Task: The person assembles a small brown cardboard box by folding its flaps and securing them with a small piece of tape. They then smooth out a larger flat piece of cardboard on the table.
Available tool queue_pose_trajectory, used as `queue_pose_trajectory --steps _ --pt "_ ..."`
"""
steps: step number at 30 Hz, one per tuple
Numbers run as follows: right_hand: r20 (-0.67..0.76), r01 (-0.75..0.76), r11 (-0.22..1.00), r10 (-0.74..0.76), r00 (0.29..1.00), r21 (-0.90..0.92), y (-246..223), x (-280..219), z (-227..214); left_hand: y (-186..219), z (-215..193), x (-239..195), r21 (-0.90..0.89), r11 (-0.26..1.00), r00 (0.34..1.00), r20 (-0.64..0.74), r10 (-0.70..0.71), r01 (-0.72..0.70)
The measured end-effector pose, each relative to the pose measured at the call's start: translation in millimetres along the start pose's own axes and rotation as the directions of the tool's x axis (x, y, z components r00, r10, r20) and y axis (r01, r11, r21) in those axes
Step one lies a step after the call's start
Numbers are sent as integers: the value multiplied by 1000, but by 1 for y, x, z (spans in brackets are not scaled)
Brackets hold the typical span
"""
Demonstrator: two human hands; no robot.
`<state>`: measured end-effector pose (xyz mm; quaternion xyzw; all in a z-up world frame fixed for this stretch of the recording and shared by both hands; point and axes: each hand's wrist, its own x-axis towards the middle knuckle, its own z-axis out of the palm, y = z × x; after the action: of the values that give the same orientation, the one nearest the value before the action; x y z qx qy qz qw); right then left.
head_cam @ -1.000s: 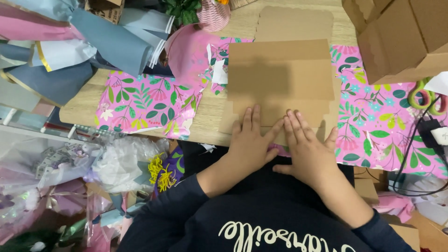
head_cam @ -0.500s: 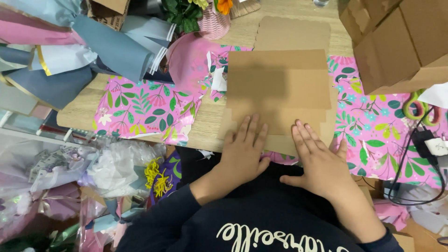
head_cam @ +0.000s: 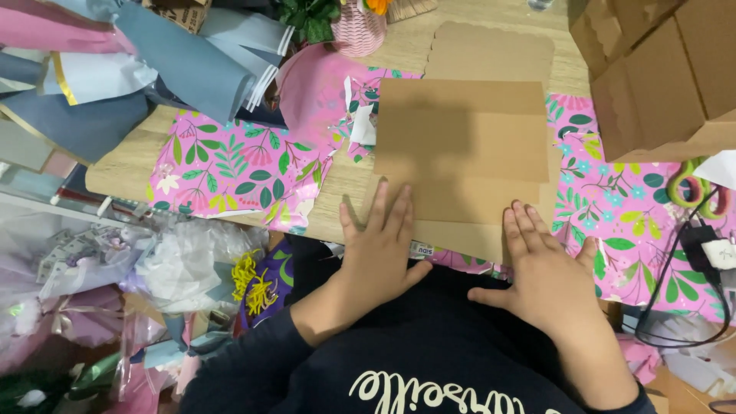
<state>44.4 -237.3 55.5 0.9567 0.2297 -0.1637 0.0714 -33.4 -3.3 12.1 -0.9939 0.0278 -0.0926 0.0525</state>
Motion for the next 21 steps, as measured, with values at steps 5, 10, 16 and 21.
queue_pose_trajectory --steps 5,10,16,21 --pt "33 56 998 -55 998 -17 -29 8 1 19 3 16 -77 994 996 37 78 -75" --pt "-80 241 964 -250 965 -112 -38 27 44 25 7 27 -46 986 987 -3 161 -161" --pt "-57 286 956 -289 955 -64 -20 30 33 0 3 27 -94 972 977 -14 214 -214" --pt "-112 251 965 -259 959 -74 -3 20 28 -22 4 17 -70 978 980 17 197 -196"
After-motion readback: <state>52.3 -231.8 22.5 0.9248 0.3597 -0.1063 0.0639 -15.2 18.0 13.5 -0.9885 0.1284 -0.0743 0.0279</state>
